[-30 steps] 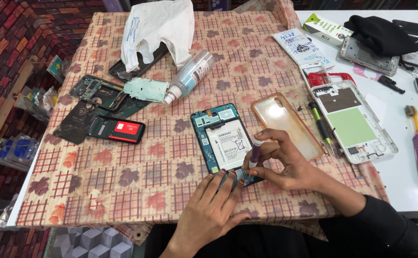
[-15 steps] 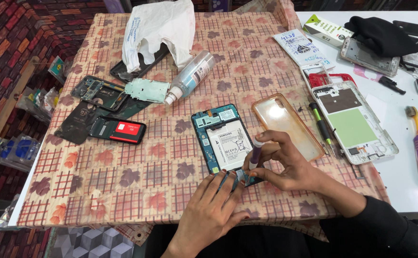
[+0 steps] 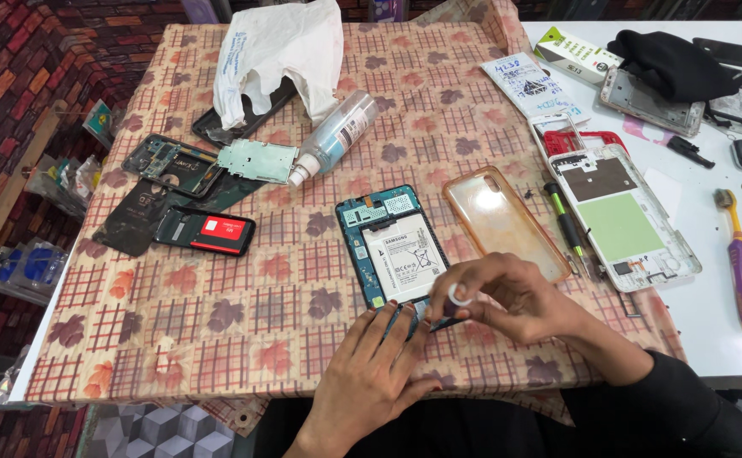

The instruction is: The person uses a screwdriver to remove screws from a disassembled smartphone and places them into a phone case. The person continues to unscrew and collect screws from the device throughout the clip.

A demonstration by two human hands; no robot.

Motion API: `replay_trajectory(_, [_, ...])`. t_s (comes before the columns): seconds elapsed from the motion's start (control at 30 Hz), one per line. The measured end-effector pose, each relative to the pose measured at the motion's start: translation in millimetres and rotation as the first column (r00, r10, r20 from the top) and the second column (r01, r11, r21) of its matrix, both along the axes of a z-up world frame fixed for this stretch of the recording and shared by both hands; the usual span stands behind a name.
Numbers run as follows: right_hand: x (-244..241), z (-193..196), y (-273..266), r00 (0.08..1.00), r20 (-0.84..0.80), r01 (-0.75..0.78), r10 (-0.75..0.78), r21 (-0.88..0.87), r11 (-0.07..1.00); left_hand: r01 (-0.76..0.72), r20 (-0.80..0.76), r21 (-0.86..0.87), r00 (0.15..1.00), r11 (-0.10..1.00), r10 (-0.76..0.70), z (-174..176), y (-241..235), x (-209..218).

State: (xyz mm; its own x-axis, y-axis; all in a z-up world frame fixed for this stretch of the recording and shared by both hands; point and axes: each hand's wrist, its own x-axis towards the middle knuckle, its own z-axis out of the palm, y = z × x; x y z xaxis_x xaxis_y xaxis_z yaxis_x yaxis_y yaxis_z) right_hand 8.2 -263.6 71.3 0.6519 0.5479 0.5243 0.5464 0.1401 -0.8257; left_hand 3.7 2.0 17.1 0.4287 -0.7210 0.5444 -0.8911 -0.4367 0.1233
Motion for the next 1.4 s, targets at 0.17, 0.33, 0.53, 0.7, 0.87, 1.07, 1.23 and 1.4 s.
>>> replay_trajectory(0.17, [2.6, -3.7, 10.8, 0.988, 0.122, 0.099, -0.091, -0.065, 0.993, 0.003, 0.003, 0.007, 1.000, 1.000, -0.003, -0.1, -0.4, 0.7])
replay_trajectory(0.33, [0.3, -3.1, 3.6, 0.995, -0.101, 0.009, -0.010, -0.012, 1.000, 0.003, 0.005, 0.006, 1.000, 1.000, -0.003, 0.7, 0.0, 0.4])
replay_trajectory(0.53, [2.5, -6.0, 5.9, 0.996, -0.078, -0.046, 0.052, 0.073, 0.996, 0.022, -0.058, -0.026, 0.998, 0.999, -0.023, 2.9, 1.5, -0.6])
replay_trajectory(0.7, [0.0, -7.1, 3.4, 0.974, -0.218, -0.034, 0.052, 0.087, 0.996, -0.007, -0.144, -0.092, 0.990, 0.996, -0.006, 16.5, 0.6, 4.2])
replay_trajectory(0.87, [0.3, -8.6, 1.4, 0.991, -0.125, -0.028, 0.038, 0.081, 0.996, 0.049, -0.342, -0.006, 0.938, 0.999, -0.048, 38.2, -10.7, 32.4])
replay_trajectory(1.07, [6.1, -3.2, -3.9, 0.989, -0.145, 0.043, -0.029, 0.092, 0.995, 0.192, -0.421, 0.036, 0.893, 0.981, -0.159, 56.2, -25.5, 47.3])
replay_trajectory(1.23, [3.0, -9.9, -2.7, 0.992, -0.120, 0.042, -0.033, 0.079, 0.996, 0.208, -0.349, 0.068, 0.921, 0.976, -0.172, 54.9, -31.0, 40.5])
replay_trajectory(1.4, [6.1, -11.4, -1.2, 0.993, -0.074, 0.098, -0.093, 0.077, 0.992, 0.198, -0.274, 0.102, 0.948, 0.975, -0.164, 52.0, -35.2, 36.3])
